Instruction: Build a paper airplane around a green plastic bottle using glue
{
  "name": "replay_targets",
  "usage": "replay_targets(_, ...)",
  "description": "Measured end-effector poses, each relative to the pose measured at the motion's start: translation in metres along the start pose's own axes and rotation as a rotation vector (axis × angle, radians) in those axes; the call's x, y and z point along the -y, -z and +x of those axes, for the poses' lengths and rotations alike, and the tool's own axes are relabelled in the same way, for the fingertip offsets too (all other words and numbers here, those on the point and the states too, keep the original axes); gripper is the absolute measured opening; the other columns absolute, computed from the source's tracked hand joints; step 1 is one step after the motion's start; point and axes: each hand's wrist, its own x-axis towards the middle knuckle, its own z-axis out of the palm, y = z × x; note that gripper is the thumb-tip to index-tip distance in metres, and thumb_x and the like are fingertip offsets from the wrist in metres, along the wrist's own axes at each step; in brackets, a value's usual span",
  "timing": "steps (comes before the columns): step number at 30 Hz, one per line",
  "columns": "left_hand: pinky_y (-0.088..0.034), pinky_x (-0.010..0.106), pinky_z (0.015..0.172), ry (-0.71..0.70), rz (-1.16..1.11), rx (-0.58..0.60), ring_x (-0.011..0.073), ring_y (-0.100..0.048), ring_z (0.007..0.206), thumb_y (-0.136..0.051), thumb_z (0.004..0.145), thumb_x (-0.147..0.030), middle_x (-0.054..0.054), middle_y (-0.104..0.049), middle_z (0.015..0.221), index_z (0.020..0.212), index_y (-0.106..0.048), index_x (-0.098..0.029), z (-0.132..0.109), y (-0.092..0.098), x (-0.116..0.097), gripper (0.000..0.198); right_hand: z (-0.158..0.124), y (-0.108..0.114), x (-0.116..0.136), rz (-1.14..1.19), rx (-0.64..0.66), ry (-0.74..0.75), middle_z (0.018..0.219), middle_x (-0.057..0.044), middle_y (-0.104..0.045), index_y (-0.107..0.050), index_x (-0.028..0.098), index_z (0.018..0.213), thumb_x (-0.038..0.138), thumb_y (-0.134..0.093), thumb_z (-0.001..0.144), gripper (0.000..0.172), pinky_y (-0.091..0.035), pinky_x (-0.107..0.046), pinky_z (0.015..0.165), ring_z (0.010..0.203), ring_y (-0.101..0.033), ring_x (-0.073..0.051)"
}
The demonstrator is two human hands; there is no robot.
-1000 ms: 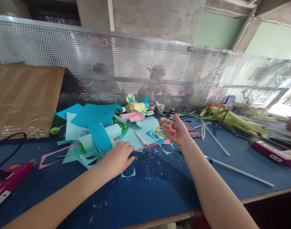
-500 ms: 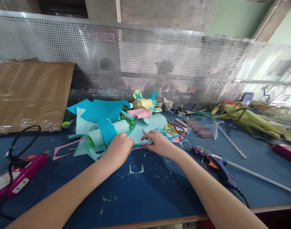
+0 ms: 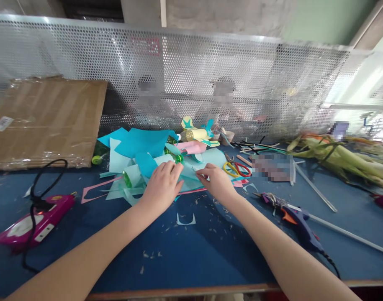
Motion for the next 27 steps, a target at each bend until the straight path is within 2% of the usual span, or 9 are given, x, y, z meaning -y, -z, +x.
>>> replay_targets(3, -0.043, 0.039, 0.076, -0.072, -0.009, 0.091, 0.0253, -0.056, 0.084, -0.059, 0.084, -0.02, 0.006, -0.061, 0.08, 0.084, -0.059, -0.016, -0.002, 0.0, -0.003, 0.004, 0.0, -0.002, -0.001, 0.027, 0.004, -0.06, 0.075, -0.006, -0.071, -0.074, 0.02, 0.096, 0.026, -0.053, 0.086, 0.023, -0.045, -0.027, 0.06, 0.067, -0.064, -0.02)
replay_targets(6, -0.041, 0.042, 0.079, -0.119, -0.014, 0.182, 0.0275, -0.058, 0.085, -0.062, 0.082, -0.021, 0.006, -0.065, 0.075, 0.08, -0.063, -0.016, -0.005, -0.006, -0.003, 0.006, 0.0, -0.005, -0.001, 0.091, 0.033, -0.079, 0.068, -0.002, -0.072, -0.072, 0.021, 0.097, 0.025, -0.053, 0.086, 0.023, -0.047, -0.026, 0.062, 0.063, -0.065, -0.018)
replay_targets(9, -0.04, 0.042, 0.079, -0.115, -0.02, 0.209, 0.0283, -0.058, 0.086, -0.06, 0.084, -0.022, 0.007, -0.067, 0.074, 0.076, -0.066, -0.016, -0.008, -0.011, -0.002, 0.011, -0.001, -0.006, -0.001, 0.152, 0.057, -0.067, 0.076, -0.002, -0.075, -0.069, 0.021, 0.098, 0.023, -0.054, 0.084, 0.02, -0.048, -0.025, 0.067, 0.069, -0.068, -0.018)
replay_targets(12, -0.038, 0.043, 0.081, -0.095, -0.041, 0.217, 0.0285, -0.058, 0.089, -0.058, 0.086, -0.023, 0.007, -0.068, 0.074, 0.076, -0.068, -0.016, -0.008, -0.013, -0.001, 0.016, -0.003, -0.003, -0.001, 0.195, 0.062, -0.061, 0.082, -0.002, -0.075, -0.061, 0.022, 0.108, 0.022, -0.055, 0.084, 0.025, -0.049, -0.028, 0.069, 0.073, -0.069, -0.018)
replay_targets(15, -0.036, 0.043, 0.084, -0.069, -0.074, 0.23, 0.0287, -0.058, 0.093, -0.06, 0.085, -0.023, 0.007, -0.069, 0.077, 0.078, -0.069, -0.018, -0.008, -0.011, 0.001, 0.013, -0.006, -0.002, -0.003, 0.241, 0.093, 0.031, 0.091, -0.001, -0.073, -0.053, 0.024, 0.113, 0.02, -0.055, 0.083, 0.03, -0.05, -0.028, 0.071, 0.078, -0.068, -0.016)
replay_targets(20, -0.035, 0.043, 0.084, -0.062, -0.113, 0.276, 0.0301, -0.056, 0.097, -0.065, 0.079, -0.022, 0.008, -0.07, 0.08, 0.078, -0.071, -0.019, -0.009, -0.006, 0.006, 0.007, -0.007, -0.007, -0.006, 0.177, 0.186, 0.21, 0.103, -0.005, -0.07, -0.064, 0.021, 0.102, 0.013, -0.058, 0.08, 0.023, -0.048, -0.031, 0.083, 0.097, -0.063, -0.02)
replay_targets(27, -0.032, 0.043, 0.085, -0.07, -0.174, 0.329, 0.0277, -0.055, 0.096, -0.066, 0.077, -0.015, 0.004, -0.07, 0.075, 0.072, -0.071, -0.022, -0.008, -0.002, 0.007, 0.01, -0.003, -0.012, 0.001, 0.05, 0.191, 0.224, 0.096, -0.005, -0.071, -0.071, 0.02, 0.092, 0.017, -0.06, 0.084, 0.014, -0.045, -0.033, 0.086, 0.096, -0.061, -0.022)
